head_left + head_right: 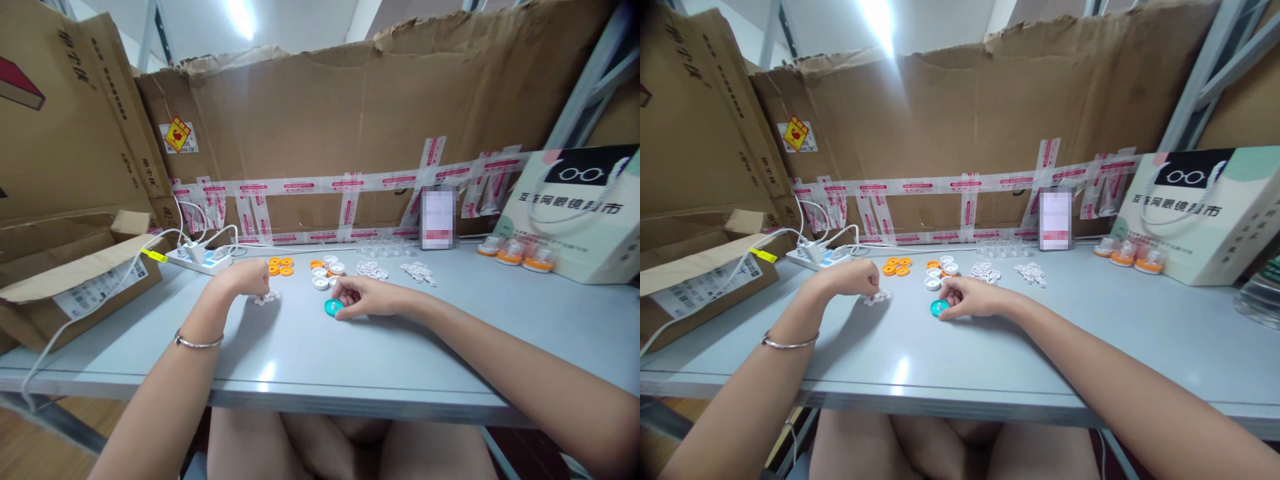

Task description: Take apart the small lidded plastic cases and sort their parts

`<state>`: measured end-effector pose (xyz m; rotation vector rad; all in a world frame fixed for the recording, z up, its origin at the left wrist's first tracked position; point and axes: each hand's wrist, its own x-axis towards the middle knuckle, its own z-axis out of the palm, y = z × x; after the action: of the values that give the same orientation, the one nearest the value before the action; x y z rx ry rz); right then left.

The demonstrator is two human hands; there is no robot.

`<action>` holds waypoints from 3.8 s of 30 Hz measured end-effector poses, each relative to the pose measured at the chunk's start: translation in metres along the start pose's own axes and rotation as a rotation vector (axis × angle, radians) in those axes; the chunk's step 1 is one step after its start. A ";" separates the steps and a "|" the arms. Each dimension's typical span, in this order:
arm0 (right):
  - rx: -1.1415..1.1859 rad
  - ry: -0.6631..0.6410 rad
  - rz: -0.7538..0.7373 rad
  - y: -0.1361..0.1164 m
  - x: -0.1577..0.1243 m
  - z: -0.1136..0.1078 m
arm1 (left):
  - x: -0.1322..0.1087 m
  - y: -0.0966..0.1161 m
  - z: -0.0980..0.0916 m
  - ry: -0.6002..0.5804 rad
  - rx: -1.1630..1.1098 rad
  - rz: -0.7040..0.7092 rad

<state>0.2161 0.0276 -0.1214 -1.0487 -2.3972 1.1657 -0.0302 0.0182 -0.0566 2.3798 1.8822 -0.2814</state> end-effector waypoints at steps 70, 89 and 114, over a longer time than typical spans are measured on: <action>-0.005 0.017 -0.021 0.002 -0.001 0.001 | 0.005 -0.004 0.000 0.305 0.031 0.103; -0.015 0.020 -0.032 0.001 0.000 0.003 | 0.010 -0.056 -0.001 -0.077 0.090 -0.245; -0.051 -0.011 -0.081 -0.001 -0.001 0.001 | 0.009 0.062 0.033 0.188 -0.315 0.840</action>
<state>0.2161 0.0258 -0.1213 -0.9527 -2.4654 1.0908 0.0288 0.0061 -0.0937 2.7440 0.7360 0.2908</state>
